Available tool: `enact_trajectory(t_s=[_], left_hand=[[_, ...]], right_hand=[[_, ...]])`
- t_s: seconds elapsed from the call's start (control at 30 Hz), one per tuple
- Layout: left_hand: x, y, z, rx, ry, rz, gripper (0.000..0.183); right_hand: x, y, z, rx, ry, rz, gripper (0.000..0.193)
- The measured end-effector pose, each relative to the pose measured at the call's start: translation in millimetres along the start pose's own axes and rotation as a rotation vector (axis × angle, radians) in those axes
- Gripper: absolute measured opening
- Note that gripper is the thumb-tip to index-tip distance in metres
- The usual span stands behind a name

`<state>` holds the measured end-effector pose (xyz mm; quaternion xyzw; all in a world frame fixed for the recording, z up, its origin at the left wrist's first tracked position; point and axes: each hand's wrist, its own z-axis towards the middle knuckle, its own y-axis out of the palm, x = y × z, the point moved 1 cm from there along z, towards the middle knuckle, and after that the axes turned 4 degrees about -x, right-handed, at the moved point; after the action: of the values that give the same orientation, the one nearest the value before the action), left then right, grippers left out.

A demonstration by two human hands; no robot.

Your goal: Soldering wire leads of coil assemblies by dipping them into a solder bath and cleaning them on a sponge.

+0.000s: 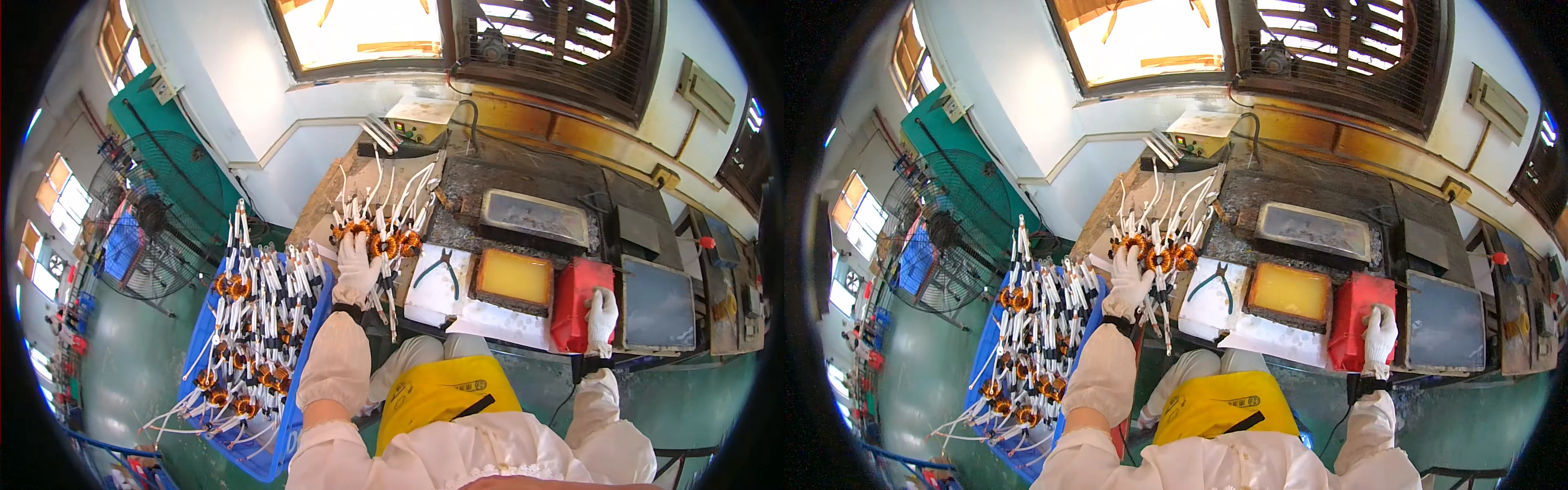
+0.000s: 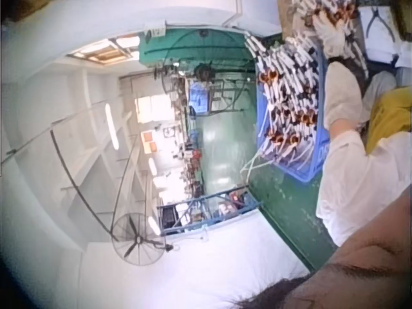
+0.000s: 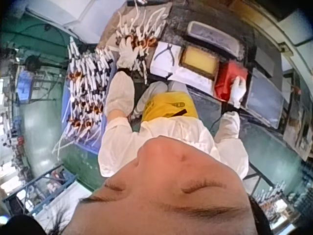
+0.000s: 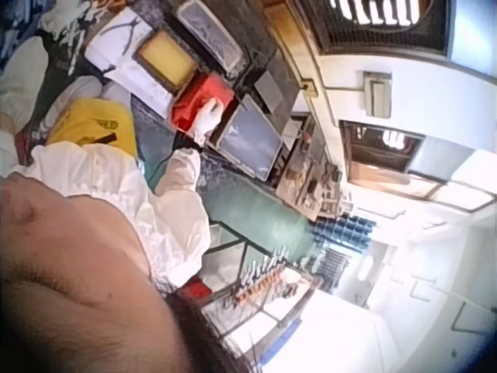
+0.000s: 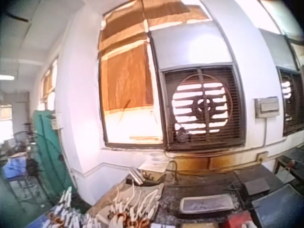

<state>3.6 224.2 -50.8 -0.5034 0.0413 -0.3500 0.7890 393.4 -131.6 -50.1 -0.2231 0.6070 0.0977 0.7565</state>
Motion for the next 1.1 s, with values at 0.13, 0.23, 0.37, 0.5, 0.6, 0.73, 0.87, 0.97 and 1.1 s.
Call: enact_trajectory(t_s=[0.13,0.23,0.37,0.5,0.6,0.73,0.87,0.97,1.1], left_hand=[[9,-29,-25,-0.022,0.061,-0.078,0.053],[7,-56,-47,0.010,0.027,-0.039,0.050],[-16,-93,-77,0.090,-0.053,-0.007,0.061],[-39,-118,-128,0.016,-0.328,0.211,0.067],[-39,-132,-146,-0.333,-0.656,0.094,0.065],[-46,-133,-148,-0.461,-0.768,-0.112,0.055],[-47,-132,-147,-0.485,-0.756,-0.062,0.049],[-47,-128,-150,-0.503,-0.728,-0.051,0.045],[-46,-126,-153,-0.439,-0.675,0.037,0.047]], right_hand=[[3,0,1,-0.011,-0.009,0.026,0.018],[1,-2,0,-0.006,0.009,0.018,0.018],[9,-4,3,-0.019,0.001,0.029,0.021],[11,-4,4,-0.043,-0.023,0.025,0.021],[11,-4,5,-0.044,-0.034,0.008,0.021],[18,-7,9,-0.043,-0.050,0.004,0.021],[28,-5,12,-0.046,-0.055,0.091,0.022],[30,-7,14,-0.045,-0.083,0.081,0.022],[29,-8,14,-0.046,-0.059,0.071,0.022]])
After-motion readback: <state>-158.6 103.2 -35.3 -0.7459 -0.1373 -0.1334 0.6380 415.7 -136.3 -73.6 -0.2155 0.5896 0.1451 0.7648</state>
